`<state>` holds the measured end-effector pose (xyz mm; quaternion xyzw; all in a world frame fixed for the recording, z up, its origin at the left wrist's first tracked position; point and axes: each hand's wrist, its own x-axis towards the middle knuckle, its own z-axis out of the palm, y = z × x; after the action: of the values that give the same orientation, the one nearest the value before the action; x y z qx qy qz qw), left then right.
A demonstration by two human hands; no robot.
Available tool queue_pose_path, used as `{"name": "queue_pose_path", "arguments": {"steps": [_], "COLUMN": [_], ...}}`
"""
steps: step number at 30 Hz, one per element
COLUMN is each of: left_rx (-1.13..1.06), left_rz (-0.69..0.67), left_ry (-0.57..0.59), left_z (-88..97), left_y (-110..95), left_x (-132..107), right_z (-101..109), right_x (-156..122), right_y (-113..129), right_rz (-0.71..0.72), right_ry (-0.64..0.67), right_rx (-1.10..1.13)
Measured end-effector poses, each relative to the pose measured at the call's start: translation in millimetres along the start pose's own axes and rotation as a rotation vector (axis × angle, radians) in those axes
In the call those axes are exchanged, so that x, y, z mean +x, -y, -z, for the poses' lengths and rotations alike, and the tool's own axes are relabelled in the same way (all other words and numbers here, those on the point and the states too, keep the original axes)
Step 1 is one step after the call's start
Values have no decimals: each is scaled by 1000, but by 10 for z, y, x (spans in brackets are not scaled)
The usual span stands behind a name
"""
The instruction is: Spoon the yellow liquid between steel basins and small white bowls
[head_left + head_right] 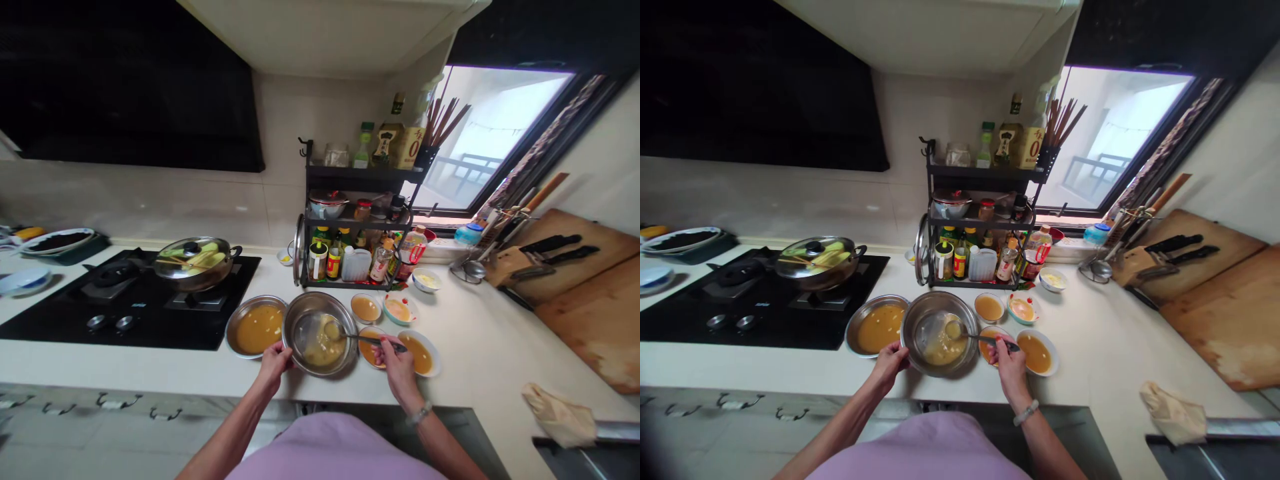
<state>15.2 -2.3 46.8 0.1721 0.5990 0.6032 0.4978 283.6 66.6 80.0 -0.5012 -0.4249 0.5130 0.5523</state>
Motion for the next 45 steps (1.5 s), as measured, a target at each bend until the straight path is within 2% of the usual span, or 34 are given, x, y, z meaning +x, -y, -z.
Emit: {"name": "queue_pose_path", "arguments": {"steps": [17, 33, 45], "left_rx": [-3, -10, -15], "left_rz": [1, 28, 47], "left_ry": [2, 11, 15], "left_z": [-21, -34, -51], "left_y": [-8, -5, -22], "left_x": [23, 59, 73], "right_z": [12, 31, 41], "right_x": [10, 59, 166], "right_y": [109, 61, 69], "right_rz": [-4, 13, -22], "right_ry": [-42, -42, -86], "right_rx": [65, 26, 103]}}
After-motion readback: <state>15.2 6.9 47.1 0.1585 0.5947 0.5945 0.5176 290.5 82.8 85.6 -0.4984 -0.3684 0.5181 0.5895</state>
